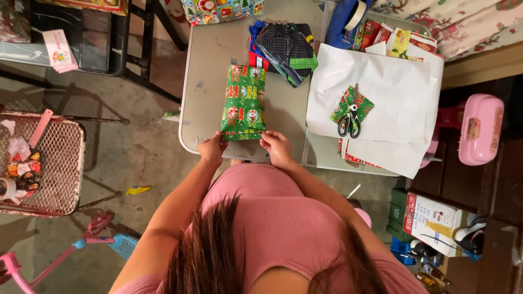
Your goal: The person wraps a small rectangular item in green Christmas-themed wrapping paper. They use scissors to cut the paper, fold the edges, and secure the package with tape. The wrapped gift is placed on a nearby table.
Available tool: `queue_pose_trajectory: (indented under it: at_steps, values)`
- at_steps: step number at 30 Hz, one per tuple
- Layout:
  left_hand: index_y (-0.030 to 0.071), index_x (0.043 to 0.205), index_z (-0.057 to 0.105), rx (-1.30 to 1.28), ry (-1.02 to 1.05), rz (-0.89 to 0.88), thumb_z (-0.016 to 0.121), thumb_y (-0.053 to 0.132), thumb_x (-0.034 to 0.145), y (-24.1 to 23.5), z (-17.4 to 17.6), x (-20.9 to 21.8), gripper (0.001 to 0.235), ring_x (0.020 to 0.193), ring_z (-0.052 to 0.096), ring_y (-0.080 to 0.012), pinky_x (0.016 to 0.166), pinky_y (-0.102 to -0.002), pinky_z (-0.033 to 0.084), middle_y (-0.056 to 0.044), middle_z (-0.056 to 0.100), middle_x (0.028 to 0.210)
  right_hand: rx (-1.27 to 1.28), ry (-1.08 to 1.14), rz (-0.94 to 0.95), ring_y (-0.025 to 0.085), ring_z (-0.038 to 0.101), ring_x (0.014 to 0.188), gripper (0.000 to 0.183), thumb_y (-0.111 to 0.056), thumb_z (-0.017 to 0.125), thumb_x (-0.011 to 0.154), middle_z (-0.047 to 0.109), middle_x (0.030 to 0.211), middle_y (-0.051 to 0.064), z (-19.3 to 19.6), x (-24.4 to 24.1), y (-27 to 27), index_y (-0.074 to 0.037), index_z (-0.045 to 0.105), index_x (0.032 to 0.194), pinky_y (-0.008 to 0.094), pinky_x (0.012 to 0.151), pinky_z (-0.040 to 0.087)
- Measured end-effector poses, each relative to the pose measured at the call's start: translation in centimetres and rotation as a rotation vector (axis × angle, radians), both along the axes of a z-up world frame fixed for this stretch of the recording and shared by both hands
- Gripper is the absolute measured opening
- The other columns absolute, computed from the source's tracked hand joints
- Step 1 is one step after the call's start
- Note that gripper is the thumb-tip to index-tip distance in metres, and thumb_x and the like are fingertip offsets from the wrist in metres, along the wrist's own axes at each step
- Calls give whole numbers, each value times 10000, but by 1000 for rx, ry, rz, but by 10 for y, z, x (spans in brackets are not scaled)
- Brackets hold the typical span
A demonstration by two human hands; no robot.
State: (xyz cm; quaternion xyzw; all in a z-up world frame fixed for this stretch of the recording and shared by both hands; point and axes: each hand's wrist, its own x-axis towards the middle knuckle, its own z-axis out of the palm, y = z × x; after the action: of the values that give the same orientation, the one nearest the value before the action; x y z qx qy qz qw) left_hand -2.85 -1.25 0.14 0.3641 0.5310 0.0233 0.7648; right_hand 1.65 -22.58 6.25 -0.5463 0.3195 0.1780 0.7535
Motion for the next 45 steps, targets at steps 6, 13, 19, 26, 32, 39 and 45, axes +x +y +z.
queue_pose_trajectory:
  at_steps: [6, 13, 19, 26, 32, 39, 45]
  values:
    - [-102, 1046, 527, -165, -35, 45, 725, 127, 974, 11, -8, 1, 312, 675, 688, -255, 705, -461, 674, -223, 598, 856, 21, 97, -57, 254, 752, 730, 302, -36, 882, 801, 656, 873, 101, -4, -1, -5, -19, 682, 1026, 351, 735, 687]
    - [-47, 1049, 561, -274, -141, 128, 590, 77, 1033, -2, 21, 8, 129, 745, 573, -158, 737, -301, 617, -107, 510, 894, 47, 93, -19, 230, 745, 734, 301, -45, 869, 814, 655, 867, 83, -3, 0, -13, -46, 663, 1034, 335, 732, 682]
    - [79, 1309, 562, -136, -338, -28, 526, -125, 969, -7, 39, 3, 398, 834, 637, -177, 875, -368, 656, -126, 562, 969, 112, 96, 21, 181, 713, 723, 224, -59, 818, 862, 629, 832, 33, 11, 6, -17, -110, 636, 982, 270, 715, 659]
    - [235, 971, 803, 1093, -267, -574, 825, 153, 868, 7, 76, 10, 133, 970, 635, -150, 914, -282, 561, 37, 605, 1004, 105, -187, 236, 170, 700, 721, 255, -23, 759, 907, 627, 842, 76, 66, 24, -29, -57, 635, 1127, 254, 720, 636]
    - [191, 856, 777, 1549, -508, -559, 905, 207, 747, 25, 121, 62, 170, 851, 659, -200, 830, -332, 565, 8, 638, 809, -537, -940, 664, 158, 713, 771, 279, -84, 853, 834, 721, 848, 36, 127, 79, -47, -139, 754, 1089, 282, 695, 595]
    - [265, 878, 772, 1587, -475, -604, 909, 320, 798, 43, 195, 110, 168, 837, 647, -101, 789, -277, 566, 95, 622, 831, -1134, -1615, 654, 213, 638, 836, 180, -343, 827, 861, 554, 823, -36, 164, 151, -31, -203, 713, 872, 348, 746, 572]
    - [167, 971, 810, 976, -427, -906, 862, 188, 805, 110, 242, 129, 175, 855, 698, -233, 829, -375, 543, -89, 757, 908, -930, -1422, 841, 348, 697, 868, 122, -275, 687, 962, 662, 852, 53, 134, 194, 23, -179, 647, 899, 444, 740, 575]
